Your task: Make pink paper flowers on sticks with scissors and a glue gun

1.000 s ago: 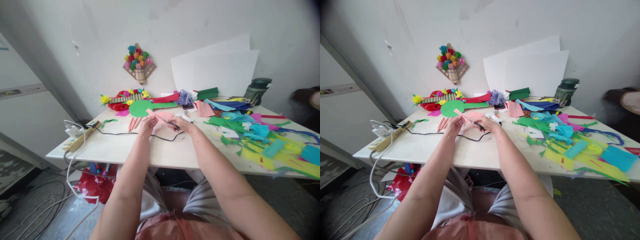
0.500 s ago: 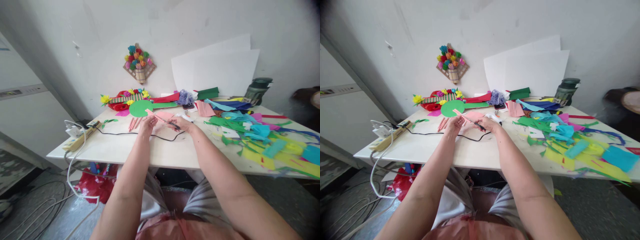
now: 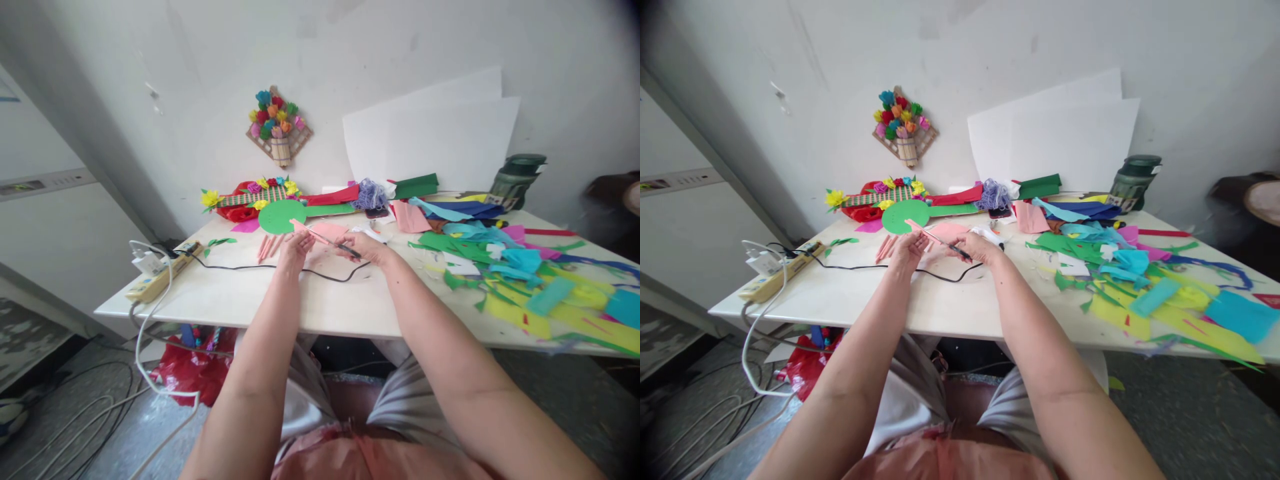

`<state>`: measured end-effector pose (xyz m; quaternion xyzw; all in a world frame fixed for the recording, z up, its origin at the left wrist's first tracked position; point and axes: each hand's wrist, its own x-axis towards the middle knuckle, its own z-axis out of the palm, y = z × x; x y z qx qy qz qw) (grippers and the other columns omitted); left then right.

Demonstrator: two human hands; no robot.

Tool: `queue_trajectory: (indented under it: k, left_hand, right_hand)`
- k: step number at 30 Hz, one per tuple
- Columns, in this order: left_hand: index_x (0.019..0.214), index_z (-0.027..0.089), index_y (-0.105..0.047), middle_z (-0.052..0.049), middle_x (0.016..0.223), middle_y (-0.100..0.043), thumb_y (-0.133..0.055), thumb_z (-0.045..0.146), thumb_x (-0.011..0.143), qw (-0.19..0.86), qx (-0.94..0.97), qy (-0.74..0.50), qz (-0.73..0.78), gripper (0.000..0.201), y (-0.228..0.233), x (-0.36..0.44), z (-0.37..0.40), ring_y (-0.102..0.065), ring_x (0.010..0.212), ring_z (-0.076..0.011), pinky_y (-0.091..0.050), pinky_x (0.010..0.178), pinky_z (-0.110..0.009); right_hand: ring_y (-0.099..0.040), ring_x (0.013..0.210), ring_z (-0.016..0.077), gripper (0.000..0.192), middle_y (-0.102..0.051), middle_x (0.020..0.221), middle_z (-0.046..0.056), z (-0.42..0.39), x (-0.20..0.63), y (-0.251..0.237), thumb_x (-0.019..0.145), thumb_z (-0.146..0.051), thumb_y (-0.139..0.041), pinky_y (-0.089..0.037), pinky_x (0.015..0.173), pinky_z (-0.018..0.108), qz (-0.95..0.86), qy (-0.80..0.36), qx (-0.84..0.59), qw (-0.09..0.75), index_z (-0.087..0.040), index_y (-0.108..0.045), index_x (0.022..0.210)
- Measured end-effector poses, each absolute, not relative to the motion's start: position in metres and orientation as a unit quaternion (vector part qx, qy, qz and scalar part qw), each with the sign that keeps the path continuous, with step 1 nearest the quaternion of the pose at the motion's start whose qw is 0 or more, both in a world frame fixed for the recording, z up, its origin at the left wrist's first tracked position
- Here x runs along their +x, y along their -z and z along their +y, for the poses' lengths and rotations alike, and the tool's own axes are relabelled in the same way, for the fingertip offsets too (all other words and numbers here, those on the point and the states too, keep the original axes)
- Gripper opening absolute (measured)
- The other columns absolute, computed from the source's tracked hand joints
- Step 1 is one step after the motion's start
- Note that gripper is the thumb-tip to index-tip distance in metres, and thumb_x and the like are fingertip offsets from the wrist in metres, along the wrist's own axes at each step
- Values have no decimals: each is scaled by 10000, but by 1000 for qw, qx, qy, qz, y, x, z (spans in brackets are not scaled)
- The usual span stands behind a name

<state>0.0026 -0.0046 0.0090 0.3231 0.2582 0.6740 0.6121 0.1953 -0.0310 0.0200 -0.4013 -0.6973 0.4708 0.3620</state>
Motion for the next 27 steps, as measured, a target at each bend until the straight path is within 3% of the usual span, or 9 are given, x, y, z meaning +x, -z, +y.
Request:
queue_trajectory:
  k: [6, 18, 27]
  left_hand:
    - [615, 136, -572, -23, 612, -633, -670, 88, 602, 609, 324, -673, 265, 109, -8, 2, -4, -622, 591, -118, -510, 734, -281]
    - [597, 124, -605, -30, 584, -632, -641, 74, 592, 610, 331, -674, 254, 62, -9, 2, -7, -617, 575, -116, -508, 667, -253]
    - [614, 132, -612, -22, 595, -639, -662, 97, 583, 611, 351, -665, 248, 69, -8, 3, -7, -624, 585, -119, -515, 699, -271]
  right_hand:
    - [-362, 322, 32, 292, -486, 431, -72, -32, 195, -21, 638, -269, -719, -279, 317, 163, -695, -475, -398, 366, -114, -613, 862]
    - [-408, 330, 39, 196, -504, 455, -63, -44, 191, -34, 705, -216, -651, -301, 314, 152, -682, -486, -421, 348, -115, -597, 865]
    - [-378, 326, 28, 267, -492, 443, -63, -39, 191, -29, 680, -256, -685, -280, 315, 147, -688, -483, -413, 349, -100, -624, 887]
